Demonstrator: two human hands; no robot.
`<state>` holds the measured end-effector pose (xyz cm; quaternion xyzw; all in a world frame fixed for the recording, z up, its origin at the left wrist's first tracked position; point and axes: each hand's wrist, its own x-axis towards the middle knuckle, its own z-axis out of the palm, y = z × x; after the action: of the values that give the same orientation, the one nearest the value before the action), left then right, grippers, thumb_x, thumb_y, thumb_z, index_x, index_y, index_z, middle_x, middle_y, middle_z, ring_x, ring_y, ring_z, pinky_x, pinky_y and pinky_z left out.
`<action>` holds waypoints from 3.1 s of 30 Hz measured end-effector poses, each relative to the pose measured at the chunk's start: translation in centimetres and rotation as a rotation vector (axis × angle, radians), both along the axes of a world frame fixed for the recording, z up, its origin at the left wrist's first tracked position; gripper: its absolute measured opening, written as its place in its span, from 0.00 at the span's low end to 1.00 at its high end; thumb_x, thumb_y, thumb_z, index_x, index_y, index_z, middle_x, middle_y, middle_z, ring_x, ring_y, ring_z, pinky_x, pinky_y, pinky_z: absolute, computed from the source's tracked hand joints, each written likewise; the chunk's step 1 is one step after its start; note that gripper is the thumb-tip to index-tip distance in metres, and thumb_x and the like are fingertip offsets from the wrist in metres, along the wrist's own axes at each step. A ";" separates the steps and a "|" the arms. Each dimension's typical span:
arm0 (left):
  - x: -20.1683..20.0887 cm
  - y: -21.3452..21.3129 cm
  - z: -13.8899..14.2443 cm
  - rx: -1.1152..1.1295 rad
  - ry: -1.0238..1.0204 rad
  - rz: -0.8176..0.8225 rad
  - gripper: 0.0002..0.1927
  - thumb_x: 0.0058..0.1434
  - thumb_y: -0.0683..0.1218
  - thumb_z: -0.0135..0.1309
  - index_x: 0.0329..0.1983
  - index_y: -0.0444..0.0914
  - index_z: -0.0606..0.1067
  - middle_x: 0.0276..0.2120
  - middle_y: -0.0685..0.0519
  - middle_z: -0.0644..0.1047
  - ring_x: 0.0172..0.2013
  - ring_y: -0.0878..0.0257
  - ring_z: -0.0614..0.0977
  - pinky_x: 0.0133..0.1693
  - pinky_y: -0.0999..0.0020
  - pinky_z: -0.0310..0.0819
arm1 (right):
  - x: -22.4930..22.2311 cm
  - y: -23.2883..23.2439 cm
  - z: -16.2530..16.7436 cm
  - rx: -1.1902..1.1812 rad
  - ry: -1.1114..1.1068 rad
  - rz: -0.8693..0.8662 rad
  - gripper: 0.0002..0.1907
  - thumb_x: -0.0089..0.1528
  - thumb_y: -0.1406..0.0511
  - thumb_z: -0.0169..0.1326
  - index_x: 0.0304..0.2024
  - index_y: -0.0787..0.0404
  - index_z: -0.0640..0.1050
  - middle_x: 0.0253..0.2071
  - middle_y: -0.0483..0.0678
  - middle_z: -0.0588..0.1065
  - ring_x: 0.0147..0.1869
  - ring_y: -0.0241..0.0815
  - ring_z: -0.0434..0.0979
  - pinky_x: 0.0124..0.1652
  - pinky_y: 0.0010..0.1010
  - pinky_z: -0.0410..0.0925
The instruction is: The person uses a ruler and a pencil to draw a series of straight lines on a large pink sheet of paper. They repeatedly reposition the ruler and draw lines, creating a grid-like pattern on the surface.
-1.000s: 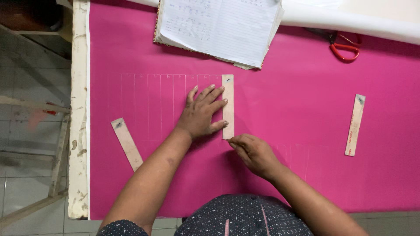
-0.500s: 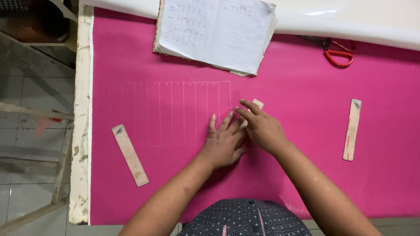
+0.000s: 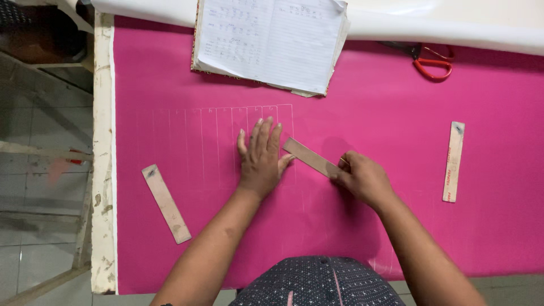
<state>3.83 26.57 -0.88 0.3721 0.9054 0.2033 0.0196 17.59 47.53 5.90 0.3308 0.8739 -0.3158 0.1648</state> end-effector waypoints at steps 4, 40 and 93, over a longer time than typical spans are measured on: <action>0.4 0.1 -0.2 -0.050 -0.081 -0.052 0.42 0.64 0.64 0.55 0.74 0.41 0.60 0.72 0.49 0.60 0.75 0.54 0.55 0.74 0.39 0.37 | 0.1 -0.6 -1.5 -0.319 0.176 -0.239 0.11 0.61 0.62 0.62 0.37 0.65 0.79 0.28 0.48 0.79 0.31 0.36 0.78 0.33 0.31 0.71; -1.2 0.2 1.1 -0.044 -0.090 -0.268 0.37 0.61 0.64 0.54 0.72 0.50 0.64 0.74 0.61 0.59 0.74 0.59 0.55 0.70 0.37 0.31 | -1.0 -3.6 -0.7 -0.033 0.244 0.261 0.39 0.55 0.59 0.67 0.68 0.48 0.69 0.51 0.49 0.72 0.51 0.45 0.78 0.50 0.38 0.72; -1.3 -0.1 2.7 -0.081 -0.167 -0.299 0.38 0.53 0.70 0.58 0.67 0.55 0.70 0.73 0.58 0.57 0.74 0.55 0.52 0.69 0.35 0.29 | -6.9 0.8 -0.1 0.000 0.550 0.155 0.13 0.72 0.63 0.51 0.49 0.63 0.83 0.42 0.51 0.73 0.47 0.45 0.73 0.46 0.34 0.69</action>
<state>2.54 26.51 1.81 0.4833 0.8427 0.1916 0.1397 10.71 48.34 5.84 0.1647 0.9085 -0.3800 -0.0548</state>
